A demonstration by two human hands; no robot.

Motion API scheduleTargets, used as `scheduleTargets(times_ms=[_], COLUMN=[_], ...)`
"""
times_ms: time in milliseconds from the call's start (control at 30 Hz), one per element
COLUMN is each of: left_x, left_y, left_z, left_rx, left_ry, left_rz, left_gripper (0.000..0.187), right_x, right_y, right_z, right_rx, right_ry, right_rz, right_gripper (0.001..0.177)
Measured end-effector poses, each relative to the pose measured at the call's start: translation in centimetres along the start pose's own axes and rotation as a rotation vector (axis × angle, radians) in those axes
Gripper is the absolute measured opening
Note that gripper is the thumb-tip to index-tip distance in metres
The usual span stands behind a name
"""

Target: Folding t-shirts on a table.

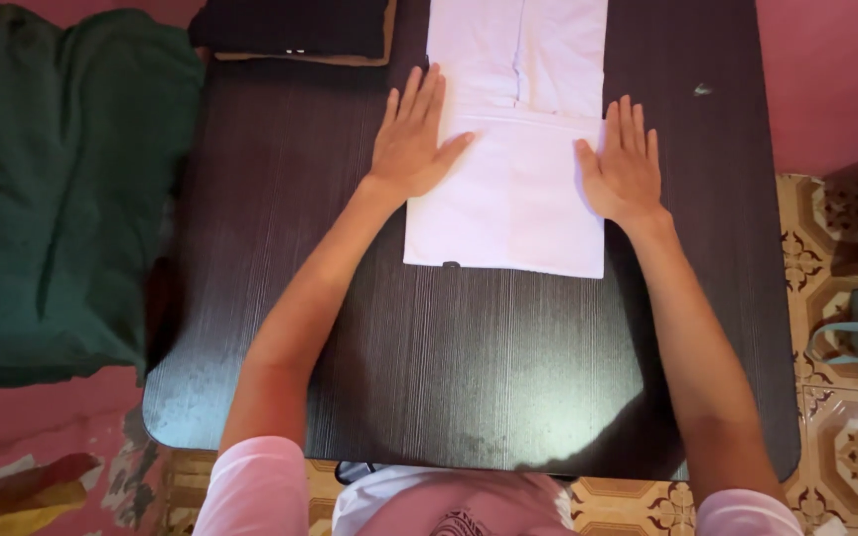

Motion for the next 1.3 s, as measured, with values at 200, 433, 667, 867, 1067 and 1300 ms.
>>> scheduleTargets(times_ms=[200,433,667,867,1067,1300], left_x=[-1.5,-2.9,-5.6,-6.9,-7.4,-9.3], left_y=[-4.4,-0.9,8.7,10.3,9.1,7.0], left_z=[-1.3,-4.8,-2.1,-0.2,-0.6,-2.2], left_rx=[0.087,0.071,-0.001,-0.083,-0.071,-0.010], left_ry=[0.038,0.253,0.187,0.021,-0.048,-0.126], left_rz=[-0.130,-0.009,0.270,0.304,0.237,0.149], left_gripper=[0.085,0.065,0.065,0.079,0.089,0.087], right_x=[-0.4,-2.6,-6.2,-6.6,-7.0,-8.0], right_y=[2.5,-1.3,-9.4,-9.0,-7.4,-5.2], right_z=[0.3,-1.2,1.7,2.4,2.1,1.5], right_rx=[-0.030,-0.245,-0.141,0.023,0.039,0.003], right_ry=[0.032,0.154,0.230,0.192,0.070,-0.034], right_rz=[0.078,-0.026,-0.350,-0.425,-0.360,-0.240], right_gripper=[0.085,0.079,0.063,0.061,0.073,0.085])
Point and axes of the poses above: each hand's wrist, its own x-axis towards the middle knuckle, its own z-axis out of the palm, y = z × x, the point moved 9 cm from there along x, towards the middle knuckle, and after that the axes turned 1 degree about -x, right-handed, at the moved point
